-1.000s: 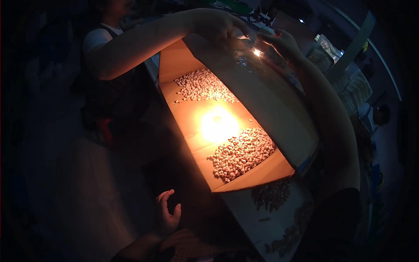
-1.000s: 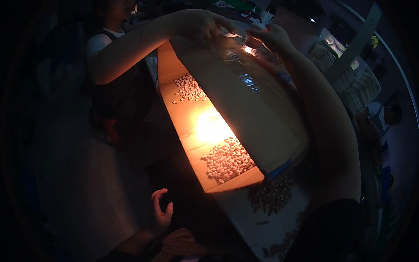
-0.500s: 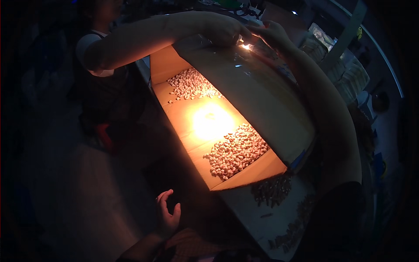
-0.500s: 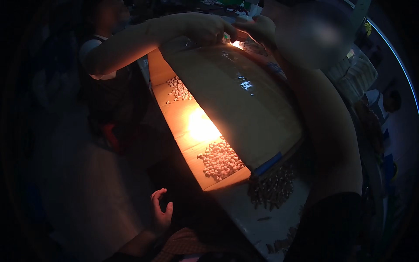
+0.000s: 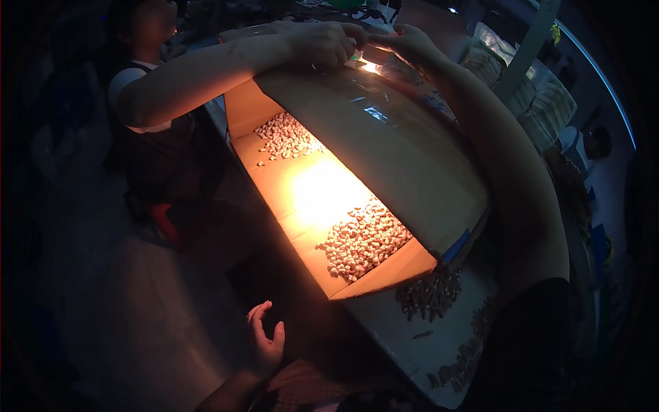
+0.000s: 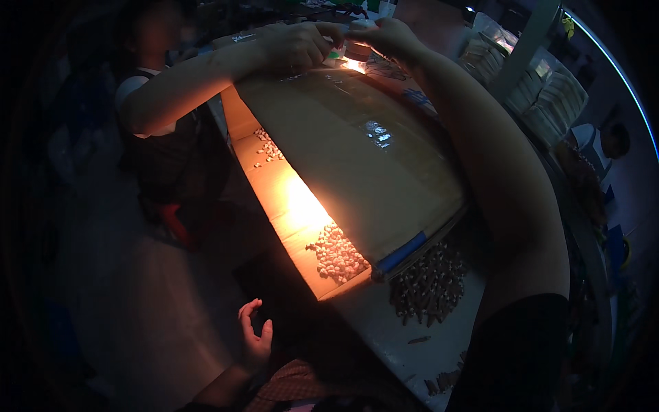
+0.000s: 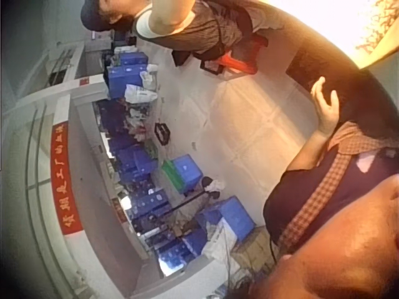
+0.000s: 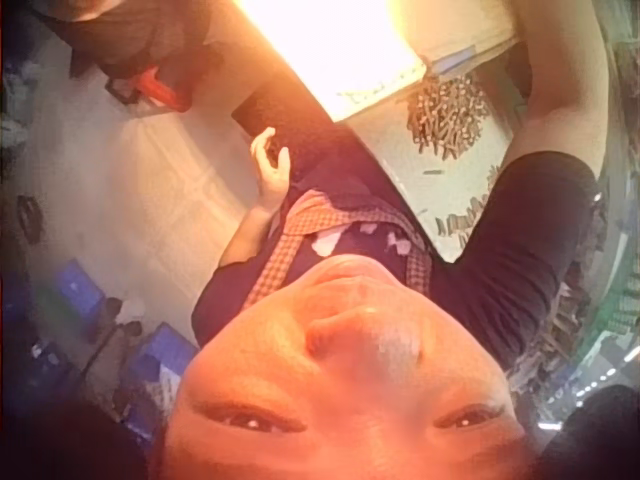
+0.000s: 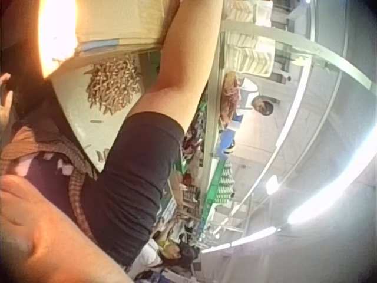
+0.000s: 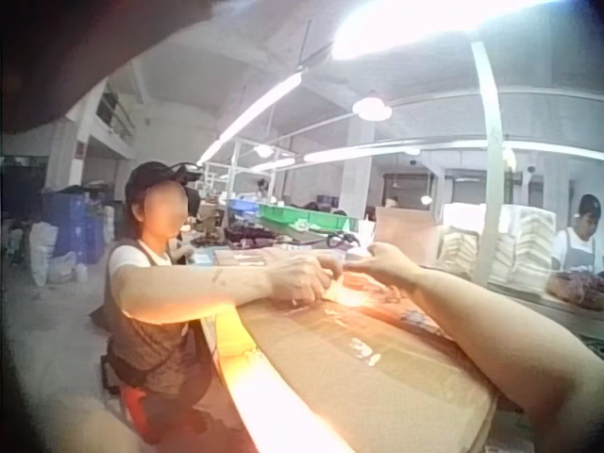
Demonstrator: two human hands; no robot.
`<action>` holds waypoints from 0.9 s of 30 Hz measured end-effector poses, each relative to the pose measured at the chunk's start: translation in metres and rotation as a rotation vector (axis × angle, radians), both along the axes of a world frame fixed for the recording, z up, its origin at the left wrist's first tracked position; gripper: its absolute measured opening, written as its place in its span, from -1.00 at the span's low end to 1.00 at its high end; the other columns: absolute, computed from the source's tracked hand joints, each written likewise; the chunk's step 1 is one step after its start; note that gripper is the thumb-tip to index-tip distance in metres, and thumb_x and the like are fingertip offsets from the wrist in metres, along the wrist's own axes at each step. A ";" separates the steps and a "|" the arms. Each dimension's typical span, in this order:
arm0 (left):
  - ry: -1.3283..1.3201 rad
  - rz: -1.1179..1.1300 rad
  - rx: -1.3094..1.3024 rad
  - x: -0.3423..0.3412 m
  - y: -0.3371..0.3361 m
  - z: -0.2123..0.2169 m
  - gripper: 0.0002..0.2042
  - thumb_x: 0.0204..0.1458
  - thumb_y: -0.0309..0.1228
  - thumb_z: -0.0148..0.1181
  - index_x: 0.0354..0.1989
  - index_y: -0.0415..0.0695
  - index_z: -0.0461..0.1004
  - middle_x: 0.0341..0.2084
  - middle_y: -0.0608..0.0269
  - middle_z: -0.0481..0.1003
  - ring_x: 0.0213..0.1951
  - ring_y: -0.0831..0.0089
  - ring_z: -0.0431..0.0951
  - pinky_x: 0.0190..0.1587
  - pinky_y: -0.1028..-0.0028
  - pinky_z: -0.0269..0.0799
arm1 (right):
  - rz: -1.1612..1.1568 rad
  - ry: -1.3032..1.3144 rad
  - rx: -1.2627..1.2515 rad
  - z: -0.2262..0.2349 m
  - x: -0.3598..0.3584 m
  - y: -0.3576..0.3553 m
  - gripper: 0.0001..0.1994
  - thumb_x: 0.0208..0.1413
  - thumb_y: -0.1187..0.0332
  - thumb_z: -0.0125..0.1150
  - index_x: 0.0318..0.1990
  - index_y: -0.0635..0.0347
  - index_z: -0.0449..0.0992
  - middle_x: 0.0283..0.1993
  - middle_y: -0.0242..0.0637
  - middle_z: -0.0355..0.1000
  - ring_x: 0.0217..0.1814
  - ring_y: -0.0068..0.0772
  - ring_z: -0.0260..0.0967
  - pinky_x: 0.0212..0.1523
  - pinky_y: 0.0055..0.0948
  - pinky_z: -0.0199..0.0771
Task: Brushing and inspecting small wooden pegs at a factory workstation.
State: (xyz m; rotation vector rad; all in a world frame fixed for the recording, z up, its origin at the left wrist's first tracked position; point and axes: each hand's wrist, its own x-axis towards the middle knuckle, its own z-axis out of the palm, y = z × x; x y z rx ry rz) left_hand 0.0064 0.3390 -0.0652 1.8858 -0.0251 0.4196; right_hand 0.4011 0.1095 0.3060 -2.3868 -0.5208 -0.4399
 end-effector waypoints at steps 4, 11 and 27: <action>-0.003 0.002 -0.015 0.001 -0.001 0.000 -0.56 -0.09 -0.56 0.11 0.03 -0.28 0.21 -0.03 0.04 0.29 0.06 0.22 0.28 0.15 0.32 0.16 | 0.030 0.032 0.025 -0.003 0.003 0.000 -0.53 -0.16 0.06 0.35 -0.23 0.31 0.49 -0.34 -0.30 0.44 -0.30 -0.53 0.36 -0.24 -0.52 0.31; -0.086 0.013 0.089 0.019 0.016 0.033 -0.54 -0.10 -0.58 0.09 0.05 -0.26 0.19 -0.01 0.04 0.29 0.06 0.22 0.27 0.14 0.32 0.16 | 0.012 -0.035 -0.006 0.000 -0.009 0.008 -0.53 -0.15 0.08 0.36 -0.23 0.34 0.50 -0.35 -0.26 0.47 -0.32 -0.49 0.40 -0.24 -0.53 0.34; -0.953 -0.009 0.776 0.290 0.002 0.339 -0.82 -0.11 -0.44 0.14 -0.27 -0.05 0.49 -0.20 0.28 0.43 -0.14 0.25 0.38 -0.04 0.27 0.22 | -0.102 -0.120 -0.067 0.004 -0.027 0.009 -0.28 -0.29 -0.10 0.32 -0.23 0.55 0.46 -0.28 0.04 0.46 -0.23 -0.12 0.43 -0.14 -0.29 0.36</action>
